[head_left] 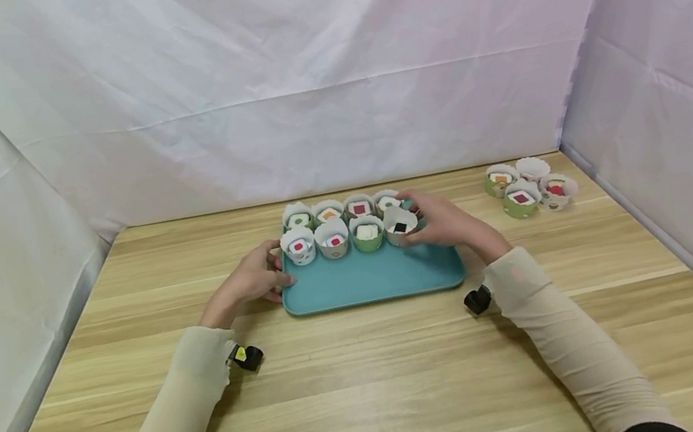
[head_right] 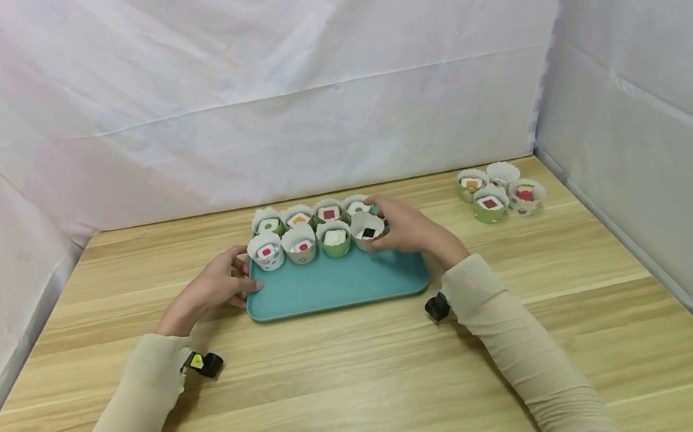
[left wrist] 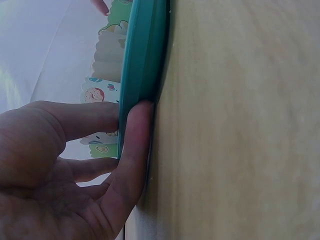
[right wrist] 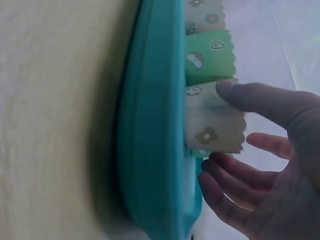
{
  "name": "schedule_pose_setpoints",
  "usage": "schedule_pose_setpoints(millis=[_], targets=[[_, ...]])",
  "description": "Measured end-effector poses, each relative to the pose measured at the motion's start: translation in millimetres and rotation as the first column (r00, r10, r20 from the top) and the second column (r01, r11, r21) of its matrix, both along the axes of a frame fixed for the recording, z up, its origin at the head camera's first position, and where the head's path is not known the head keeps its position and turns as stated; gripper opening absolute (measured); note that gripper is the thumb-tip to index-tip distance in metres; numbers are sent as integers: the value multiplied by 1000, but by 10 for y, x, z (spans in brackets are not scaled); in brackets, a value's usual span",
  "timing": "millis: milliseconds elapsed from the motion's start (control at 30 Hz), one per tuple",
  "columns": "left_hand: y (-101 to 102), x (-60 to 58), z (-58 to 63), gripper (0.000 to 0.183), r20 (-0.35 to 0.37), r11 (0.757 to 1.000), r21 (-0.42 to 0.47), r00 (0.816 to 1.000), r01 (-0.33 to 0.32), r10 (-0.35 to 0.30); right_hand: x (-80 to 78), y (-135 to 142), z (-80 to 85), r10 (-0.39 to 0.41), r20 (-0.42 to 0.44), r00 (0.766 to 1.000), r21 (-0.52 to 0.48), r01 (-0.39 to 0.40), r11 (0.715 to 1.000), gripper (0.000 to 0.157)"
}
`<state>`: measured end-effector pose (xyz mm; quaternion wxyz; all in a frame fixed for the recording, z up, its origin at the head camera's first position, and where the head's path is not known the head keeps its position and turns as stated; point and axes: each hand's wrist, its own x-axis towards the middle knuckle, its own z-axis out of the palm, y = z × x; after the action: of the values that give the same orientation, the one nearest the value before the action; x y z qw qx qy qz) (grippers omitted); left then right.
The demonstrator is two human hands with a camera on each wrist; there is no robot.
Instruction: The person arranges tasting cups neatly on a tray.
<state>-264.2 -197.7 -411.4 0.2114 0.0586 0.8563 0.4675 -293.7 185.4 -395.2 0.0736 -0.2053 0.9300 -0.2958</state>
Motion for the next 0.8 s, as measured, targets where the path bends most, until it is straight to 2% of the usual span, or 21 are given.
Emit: schedule_pose_setpoints(millis=[200,467,800], targets=[[-5,-10,-11,84,-2,1000,0,1000,1,-1,42,132,83,-4,11,1000,-38,4,999,91],[0,0,-3,84,-7,1000,5,1000,5,-5,92,382,137,-38,-36,999,-70,35,997,88],[1,6,-7,83,-8,1000,9,1000,-2,2,172,799,189,-114,-98,989,-129,101,986,75]])
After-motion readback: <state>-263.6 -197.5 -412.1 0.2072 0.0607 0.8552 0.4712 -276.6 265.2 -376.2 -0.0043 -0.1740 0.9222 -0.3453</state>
